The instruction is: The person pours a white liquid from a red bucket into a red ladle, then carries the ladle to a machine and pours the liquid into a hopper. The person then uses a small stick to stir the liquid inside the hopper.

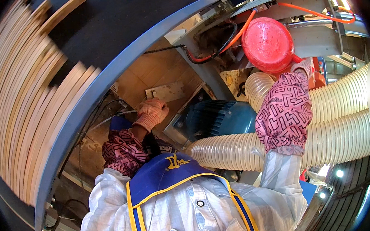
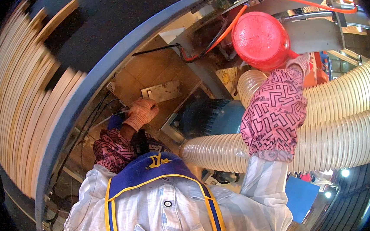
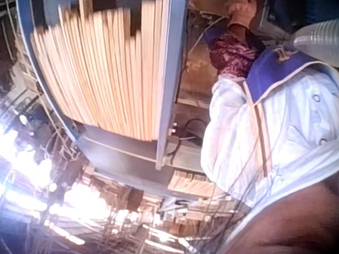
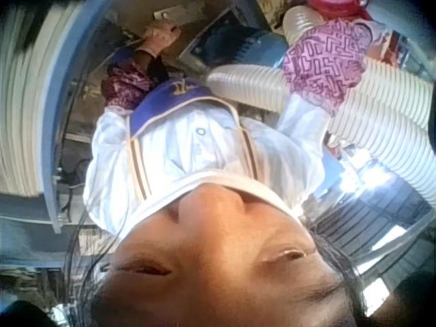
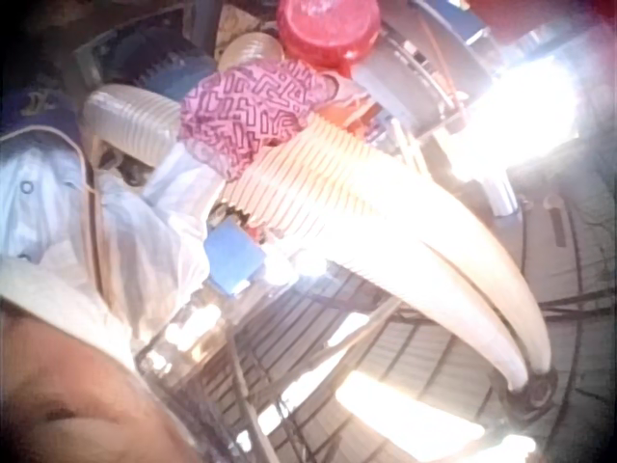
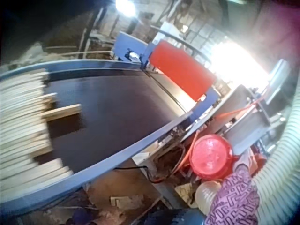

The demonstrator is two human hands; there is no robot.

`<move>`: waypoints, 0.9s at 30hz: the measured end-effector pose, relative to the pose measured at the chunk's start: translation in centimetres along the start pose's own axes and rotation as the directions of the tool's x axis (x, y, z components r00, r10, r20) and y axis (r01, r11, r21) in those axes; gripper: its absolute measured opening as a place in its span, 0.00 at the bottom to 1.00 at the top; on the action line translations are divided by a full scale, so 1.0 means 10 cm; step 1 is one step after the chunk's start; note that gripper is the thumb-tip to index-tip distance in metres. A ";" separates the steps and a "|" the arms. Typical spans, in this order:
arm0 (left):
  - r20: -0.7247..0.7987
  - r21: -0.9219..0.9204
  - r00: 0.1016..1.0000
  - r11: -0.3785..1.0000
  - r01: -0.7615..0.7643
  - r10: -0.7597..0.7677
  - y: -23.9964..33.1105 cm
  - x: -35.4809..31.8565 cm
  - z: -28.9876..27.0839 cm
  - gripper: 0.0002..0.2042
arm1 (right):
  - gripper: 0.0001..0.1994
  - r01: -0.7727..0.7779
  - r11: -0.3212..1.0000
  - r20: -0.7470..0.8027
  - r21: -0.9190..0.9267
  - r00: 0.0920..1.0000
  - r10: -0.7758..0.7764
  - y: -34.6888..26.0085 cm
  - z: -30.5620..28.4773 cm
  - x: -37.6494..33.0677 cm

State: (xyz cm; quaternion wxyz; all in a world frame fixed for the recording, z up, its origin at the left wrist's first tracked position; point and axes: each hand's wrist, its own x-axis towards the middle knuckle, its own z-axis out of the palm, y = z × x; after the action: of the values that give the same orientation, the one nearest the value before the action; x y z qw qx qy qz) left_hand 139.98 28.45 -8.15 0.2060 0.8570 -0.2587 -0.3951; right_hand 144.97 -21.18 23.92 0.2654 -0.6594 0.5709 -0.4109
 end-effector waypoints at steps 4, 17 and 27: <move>0.011 -0.015 1.000 1.000 0.022 -0.022 -0.01 0.00 0.01 0.20 | 0.26 0.009 1.000 0.005 -0.027 1.000 -0.009 0.00 0.02 -0.02; -0.006 -0.064 1.000 0.998 0.013 -0.014 0.03 -0.05 -0.07 0.20 | 0.27 0.127 0.934 0.049 -0.333 0.992 -0.117 0.14 -0.02 0.12; -0.043 -0.080 0.999 0.997 -0.013 0.009 -0.02 -0.04 -0.01 0.20 | 0.27 0.270 0.699 0.166 -0.662 0.963 -0.214 0.09 -0.05 -0.02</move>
State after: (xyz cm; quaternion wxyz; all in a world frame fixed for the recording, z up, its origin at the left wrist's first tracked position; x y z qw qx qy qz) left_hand 139.92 28.82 -7.95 0.2477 0.8549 -0.2430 -0.3857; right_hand 144.00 -21.16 23.39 -0.0284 -0.7949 0.5788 -0.1798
